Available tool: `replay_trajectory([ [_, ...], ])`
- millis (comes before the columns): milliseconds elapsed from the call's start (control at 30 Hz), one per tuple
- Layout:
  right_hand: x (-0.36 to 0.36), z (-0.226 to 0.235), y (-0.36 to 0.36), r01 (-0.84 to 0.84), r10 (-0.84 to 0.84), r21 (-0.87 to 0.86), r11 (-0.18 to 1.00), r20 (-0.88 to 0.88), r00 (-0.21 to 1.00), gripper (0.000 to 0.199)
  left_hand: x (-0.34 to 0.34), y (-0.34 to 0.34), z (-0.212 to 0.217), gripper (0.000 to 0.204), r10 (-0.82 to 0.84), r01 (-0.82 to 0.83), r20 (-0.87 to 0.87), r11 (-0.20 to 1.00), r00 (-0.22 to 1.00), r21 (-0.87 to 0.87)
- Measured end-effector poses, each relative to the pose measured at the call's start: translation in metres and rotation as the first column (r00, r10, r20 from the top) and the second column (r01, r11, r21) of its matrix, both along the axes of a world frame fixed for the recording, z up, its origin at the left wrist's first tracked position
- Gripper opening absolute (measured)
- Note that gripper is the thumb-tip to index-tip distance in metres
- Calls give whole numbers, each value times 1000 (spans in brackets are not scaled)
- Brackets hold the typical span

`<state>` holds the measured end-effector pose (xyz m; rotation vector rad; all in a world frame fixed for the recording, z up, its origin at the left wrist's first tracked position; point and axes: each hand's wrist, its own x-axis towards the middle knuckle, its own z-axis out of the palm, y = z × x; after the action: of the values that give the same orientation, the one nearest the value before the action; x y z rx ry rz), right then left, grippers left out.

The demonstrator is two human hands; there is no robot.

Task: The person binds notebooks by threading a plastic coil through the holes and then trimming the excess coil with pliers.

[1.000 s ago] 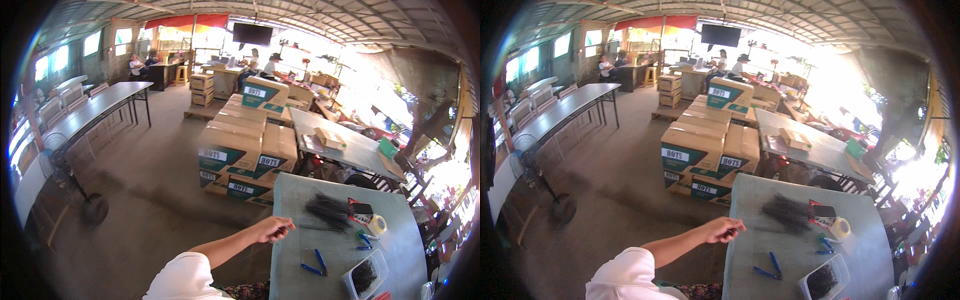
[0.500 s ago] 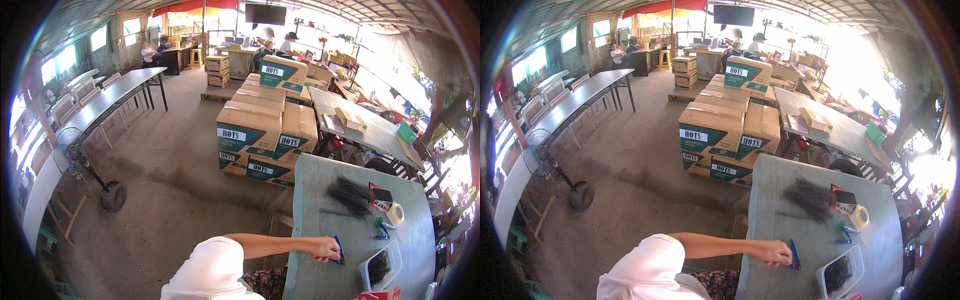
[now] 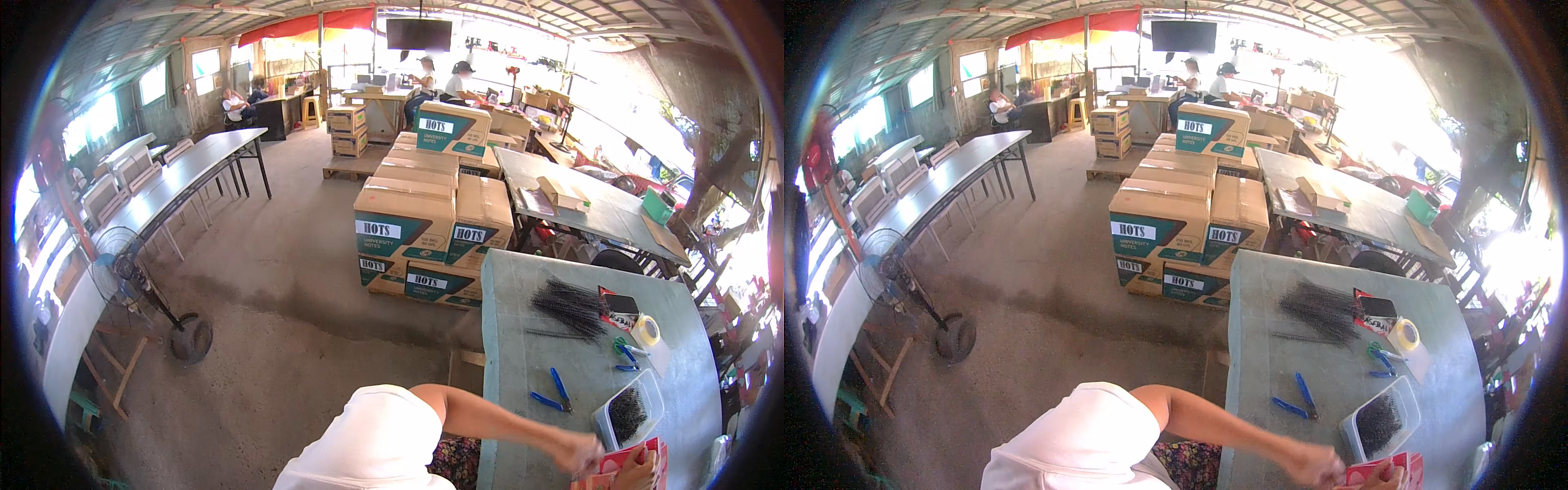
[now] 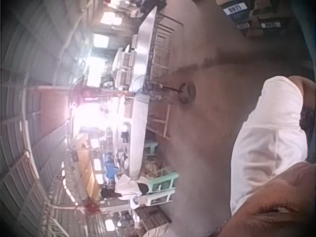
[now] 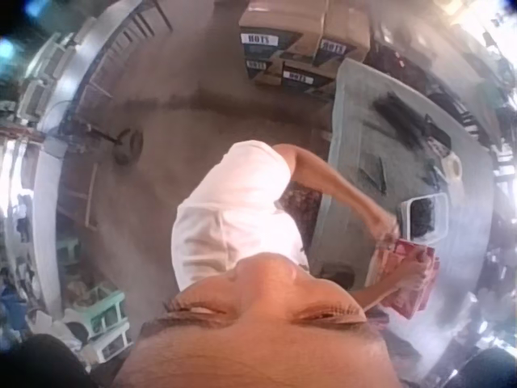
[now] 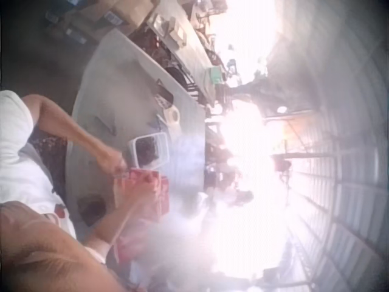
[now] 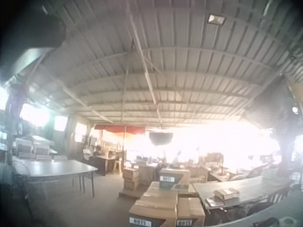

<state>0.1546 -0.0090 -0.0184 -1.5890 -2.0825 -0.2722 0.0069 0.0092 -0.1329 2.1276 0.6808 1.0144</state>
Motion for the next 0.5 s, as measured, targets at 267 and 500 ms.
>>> replay_trajectory([
  [267,4,3,15,-32,30,-25,999,-77,997,25,54,-135,-24,31,-272,364,-417,918,867,159],
  [500,-2,-3,32,-112,101,-71,991,-145,984,21,53,-124,-26,26,-264,326,-367,938,892,118],
])
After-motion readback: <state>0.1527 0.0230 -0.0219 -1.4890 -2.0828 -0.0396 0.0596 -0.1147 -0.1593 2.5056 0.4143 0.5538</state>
